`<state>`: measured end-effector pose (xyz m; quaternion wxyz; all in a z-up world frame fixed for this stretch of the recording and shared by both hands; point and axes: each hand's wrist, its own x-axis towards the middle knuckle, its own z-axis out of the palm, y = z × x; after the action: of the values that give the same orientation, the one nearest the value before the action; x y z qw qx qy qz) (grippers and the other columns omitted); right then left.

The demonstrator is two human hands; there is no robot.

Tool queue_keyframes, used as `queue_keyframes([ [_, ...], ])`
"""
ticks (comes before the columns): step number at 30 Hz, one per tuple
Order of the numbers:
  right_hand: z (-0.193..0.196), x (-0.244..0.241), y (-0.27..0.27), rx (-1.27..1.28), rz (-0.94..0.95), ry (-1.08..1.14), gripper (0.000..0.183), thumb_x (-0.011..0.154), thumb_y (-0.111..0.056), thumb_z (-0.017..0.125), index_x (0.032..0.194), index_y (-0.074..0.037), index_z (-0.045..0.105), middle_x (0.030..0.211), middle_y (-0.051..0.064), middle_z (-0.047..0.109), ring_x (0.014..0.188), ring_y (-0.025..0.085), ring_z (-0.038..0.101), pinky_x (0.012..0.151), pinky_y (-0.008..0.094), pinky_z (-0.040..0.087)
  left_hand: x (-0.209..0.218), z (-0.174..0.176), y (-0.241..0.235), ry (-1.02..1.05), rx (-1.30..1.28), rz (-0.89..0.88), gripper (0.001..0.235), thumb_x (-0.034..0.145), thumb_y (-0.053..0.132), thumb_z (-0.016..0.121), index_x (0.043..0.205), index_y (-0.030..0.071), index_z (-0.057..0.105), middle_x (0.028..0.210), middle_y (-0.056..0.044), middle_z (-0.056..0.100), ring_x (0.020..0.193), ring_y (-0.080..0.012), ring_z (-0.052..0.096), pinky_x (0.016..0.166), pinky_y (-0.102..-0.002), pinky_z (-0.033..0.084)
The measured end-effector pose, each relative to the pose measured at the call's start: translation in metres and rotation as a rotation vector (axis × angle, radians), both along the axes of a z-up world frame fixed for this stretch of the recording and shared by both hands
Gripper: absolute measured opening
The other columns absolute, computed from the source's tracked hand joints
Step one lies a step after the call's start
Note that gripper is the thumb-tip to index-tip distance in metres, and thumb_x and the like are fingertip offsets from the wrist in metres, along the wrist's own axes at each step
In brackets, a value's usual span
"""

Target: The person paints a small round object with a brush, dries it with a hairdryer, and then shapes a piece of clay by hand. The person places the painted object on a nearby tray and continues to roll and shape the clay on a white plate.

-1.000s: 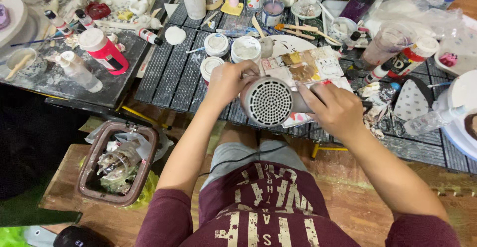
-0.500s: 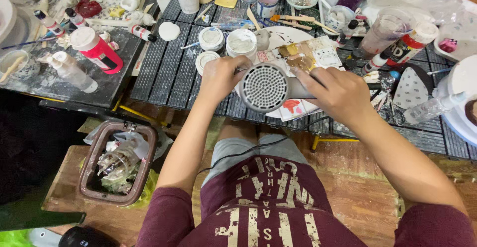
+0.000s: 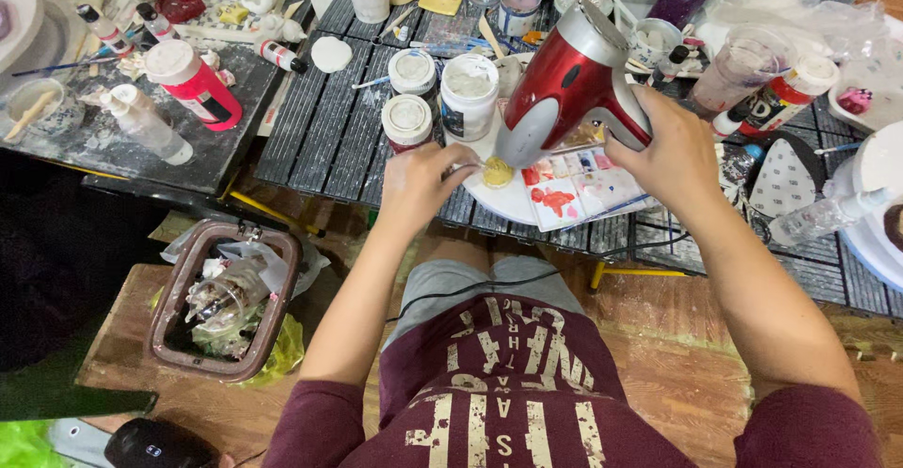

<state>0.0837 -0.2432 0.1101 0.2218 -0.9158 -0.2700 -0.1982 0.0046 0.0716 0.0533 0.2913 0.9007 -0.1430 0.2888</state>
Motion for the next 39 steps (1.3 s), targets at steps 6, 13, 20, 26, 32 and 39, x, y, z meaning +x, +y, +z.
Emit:
queue_keyframes([
  [6, -0.001, -0.002, 0.011, 0.032, 0.005, 0.081, 0.057, 0.078, -0.018, 0.08, 0.132, -0.006, 0.064, 0.107, 0.02, 0.072, 0.096, 0.04, 0.07, 0.082, 0.048, 0.054, -0.013, -0.007, -0.002, -0.087, -0.003, -0.02, 0.012, 0.088, 0.025, 0.08, 0.097, 0.019, 0.075, 0.073, -0.005, 0.066, 0.067, -0.0247, 0.067, 0.058, -0.039, 0.051],
  [13, 0.0, -0.008, 0.005, -0.018, -0.001, 0.001, 0.066, 0.078, -0.018, 0.08, 0.137, 0.0, 0.056, 0.115, 0.024, 0.068, 0.099, 0.043, 0.067, 0.083, 0.049, 0.052, -0.018, -0.012, -0.01, -0.044, -0.057, -0.013, 0.021, 0.089, 0.024, 0.08, 0.106, 0.016, 0.072, 0.103, -0.004, 0.074, 0.09, -0.0251, 0.067, 0.074, -0.039, 0.054],
  [20, -0.021, -0.032, -0.01, 0.352, -0.011, 0.03, 0.063, 0.089, -0.006, 0.073, 0.144, -0.001, 0.042, 0.124, 0.021, 0.059, 0.113, 0.03, 0.061, 0.103, 0.043, 0.05, -0.049, -0.005, -0.032, 0.088, -0.236, -0.024, 0.044, 0.09, 0.023, 0.073, 0.13, 0.007, 0.061, 0.141, -0.013, 0.06, 0.133, -0.0343, 0.054, 0.111, -0.049, 0.041],
  [26, -0.076, -0.088, 0.084, 0.853, 0.247, 0.271, 0.096, 0.087, 0.003, 0.066, 0.154, -0.003, -0.001, 0.157, 0.015, 0.03, 0.127, 0.024, 0.047, 0.098, 0.038, 0.05, -0.064, 0.001, -0.086, 0.169, -0.469, -0.336, 0.034, 0.103, 0.029, 0.064, 0.12, 0.0, 0.057, 0.128, -0.022, 0.065, 0.123, -0.0393, 0.06, 0.108, -0.048, 0.047],
  [32, -0.085, -0.108, 0.141, 0.61, 0.555, 0.254, 0.08, 0.088, 0.005, 0.07, 0.149, 0.0, 0.019, 0.147, 0.021, 0.034, 0.139, 0.032, 0.042, 0.113, 0.042, 0.043, -0.065, -0.028, -0.032, 0.367, -0.497, 0.18, 0.035, 0.099, 0.032, 0.065, 0.103, -0.003, 0.061, 0.1, -0.027, 0.068, 0.095, -0.0426, 0.067, 0.083, -0.048, 0.052],
  [39, -0.061, -0.091, 0.104, 0.697, 0.426, 0.327, 0.052, 0.091, 0.004, 0.067, 0.137, -0.003, 0.044, 0.14, 0.014, 0.046, 0.128, 0.023, 0.054, 0.105, 0.036, 0.051, -0.021, -0.046, 0.081, 0.146, -0.663, 0.249, 0.024, 0.101, 0.022, 0.064, 0.103, -0.002, 0.065, 0.09, -0.013, 0.073, 0.082, -0.0237, 0.069, 0.075, -0.038, 0.054],
])
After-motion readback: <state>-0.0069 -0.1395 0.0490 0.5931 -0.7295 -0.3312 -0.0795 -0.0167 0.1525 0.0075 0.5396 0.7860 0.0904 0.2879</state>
